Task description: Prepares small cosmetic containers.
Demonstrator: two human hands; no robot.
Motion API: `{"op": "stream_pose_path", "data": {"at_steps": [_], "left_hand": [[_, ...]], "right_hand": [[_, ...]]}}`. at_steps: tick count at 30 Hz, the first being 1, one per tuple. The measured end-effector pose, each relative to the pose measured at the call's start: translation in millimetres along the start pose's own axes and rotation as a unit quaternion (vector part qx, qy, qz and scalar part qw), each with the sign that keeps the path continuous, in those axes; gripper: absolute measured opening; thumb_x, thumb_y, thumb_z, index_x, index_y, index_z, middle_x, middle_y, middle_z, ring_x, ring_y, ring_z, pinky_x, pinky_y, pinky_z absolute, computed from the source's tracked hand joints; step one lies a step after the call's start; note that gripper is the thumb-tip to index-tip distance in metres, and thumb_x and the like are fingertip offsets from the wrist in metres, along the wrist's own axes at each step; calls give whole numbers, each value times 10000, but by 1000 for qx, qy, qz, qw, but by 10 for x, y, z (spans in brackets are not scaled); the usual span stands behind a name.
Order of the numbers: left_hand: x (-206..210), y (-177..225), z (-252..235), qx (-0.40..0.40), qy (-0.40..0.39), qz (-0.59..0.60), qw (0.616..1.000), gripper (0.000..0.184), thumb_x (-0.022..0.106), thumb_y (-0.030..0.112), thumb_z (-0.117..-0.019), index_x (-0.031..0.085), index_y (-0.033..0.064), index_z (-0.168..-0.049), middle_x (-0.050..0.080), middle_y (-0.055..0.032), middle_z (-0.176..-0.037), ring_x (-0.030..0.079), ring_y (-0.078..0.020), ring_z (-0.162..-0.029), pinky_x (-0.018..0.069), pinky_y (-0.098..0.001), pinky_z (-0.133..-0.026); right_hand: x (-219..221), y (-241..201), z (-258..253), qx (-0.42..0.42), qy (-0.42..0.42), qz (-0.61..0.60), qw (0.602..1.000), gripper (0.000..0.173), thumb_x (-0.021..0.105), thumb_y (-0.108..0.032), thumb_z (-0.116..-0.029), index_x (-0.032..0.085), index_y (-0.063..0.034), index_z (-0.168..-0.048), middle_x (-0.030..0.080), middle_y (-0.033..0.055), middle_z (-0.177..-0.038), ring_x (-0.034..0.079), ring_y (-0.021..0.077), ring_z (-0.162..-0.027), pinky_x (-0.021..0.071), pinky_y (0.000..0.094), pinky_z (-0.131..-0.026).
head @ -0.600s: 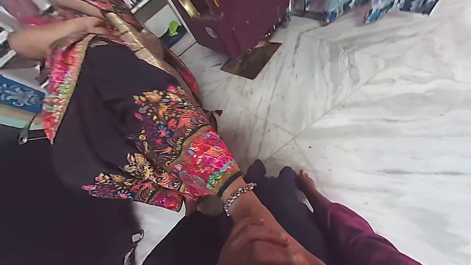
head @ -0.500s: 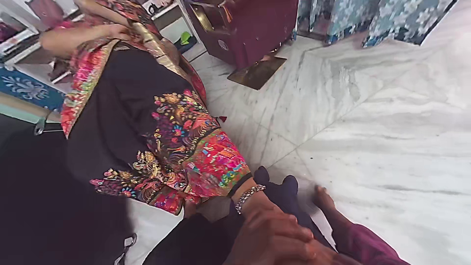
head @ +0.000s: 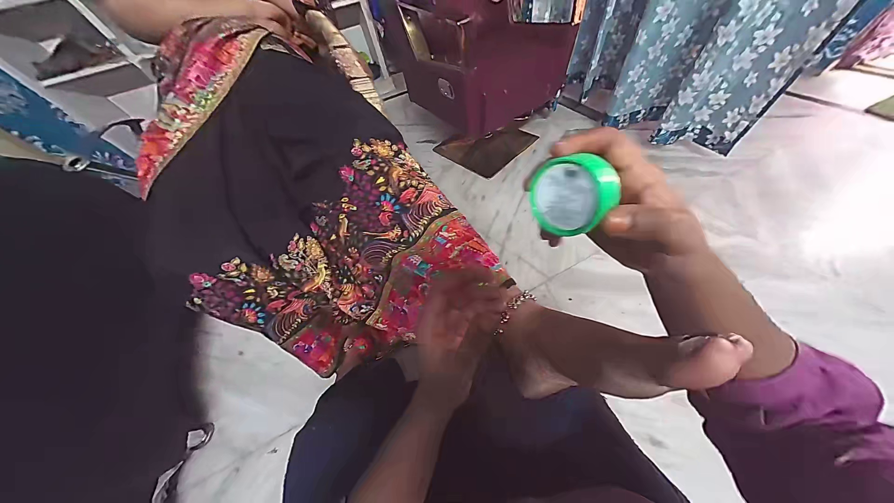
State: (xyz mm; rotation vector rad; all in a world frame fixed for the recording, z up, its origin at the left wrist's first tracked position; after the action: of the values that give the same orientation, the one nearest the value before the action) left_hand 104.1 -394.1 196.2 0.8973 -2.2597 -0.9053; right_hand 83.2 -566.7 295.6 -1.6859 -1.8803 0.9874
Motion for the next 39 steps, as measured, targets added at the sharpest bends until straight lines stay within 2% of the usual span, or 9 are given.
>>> {"op": "stream_pose_path", "data": {"at_steps": [2,4,6,9,11,16,21,31,39], "left_hand": [[-217,219,-80,46,61,-30,997,397,681,296,-976,584,256,-1359,656,43,-1273,702,-126,-1030,623,-300,-865],[-443,367,-103,96,111,-73,987,521,728,284,-941,535,285,-1425,598,71,-1383,681,-99,-1091,618,-281,-885],[-650,445,-92,122,142,-165,968,620,773,300,-904,504,263,-1461,525,76,-1444,628,-59,-1172,595,-256,-925],[-881,490,-97,141,161,-267,940,580,788,170,-871,578,110,-1409,554,-53,-1338,657,-44,-1032,607,-222,-820],[-951,488,-97,154,142,-298,931,634,784,196,-880,530,116,-1455,532,-89,-1363,651,-30,-977,594,-197,-772],[-936,524,-102,208,72,-354,909,405,728,202,-941,637,88,-1319,540,-138,-1404,622,-101,-1088,558,-214,-852],[-1063,394,-94,205,76,-335,917,443,778,161,-892,626,10,-1281,599,-155,-1283,669,-112,-1079,608,-227,-817],[-1073,194,-131,45,145,-193,969,538,809,30,-777,605,-17,-1273,672,-69,-1184,706,-56,-810,631,-242,-680],[-1111,65,-185,-42,133,-158,978,545,755,3,-839,579,-13,-1354,675,-111,-1240,729,-104,-881,641,-274,-724]], "right_hand": [[603,-167,-237,-1,-5,9,1000,459,584,-3,-897,499,7,-1349,598,111,-1208,654,115,-842,579,221,-676],[982,-56,-376,63,-35,22,997,495,537,157,-858,515,29,-1335,626,158,-1176,610,120,-680,541,223,-573],[1170,289,-532,115,-122,30,985,537,586,105,-875,480,-36,-1382,628,95,-1219,627,79,-697,562,217,-601],[1202,636,-579,121,-116,12,986,569,671,-61,-876,407,-110,-1377,635,-37,-1193,680,24,-821,606,204,-683],[1180,754,-526,128,-102,-8,986,512,673,-106,-886,433,-139,-1337,656,-73,-1163,679,9,-848,598,191,-730],[1263,832,-367,172,-62,-15,983,492,583,7,-905,512,-84,-1384,666,26,-1214,665,66,-794,583,208,-697],[1247,995,-395,158,-73,50,983,551,668,-261,-975,482,-39,-1444,679,-54,-1128,650,-18,-819,565,143,-714],[1130,1067,-360,186,-42,70,979,382,631,-245,-987,598,-121,-1347,683,-40,-968,642,29,-743,552,166,-627],[1114,1107,-351,233,-30,75,969,381,574,-120,-996,516,-114,-1372,664,-11,-1076,678,55,-832,592,208,-729]]}}
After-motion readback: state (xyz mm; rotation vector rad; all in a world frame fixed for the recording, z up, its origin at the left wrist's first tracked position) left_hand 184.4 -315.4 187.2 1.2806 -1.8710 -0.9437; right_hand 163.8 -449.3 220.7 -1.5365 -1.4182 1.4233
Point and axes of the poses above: each hand's wrist, its own z-axis away from the middle knuckle, its own x-axis out of the palm, y = z × x, the point moved 8 cm from there along -z, towards the middle knuckle
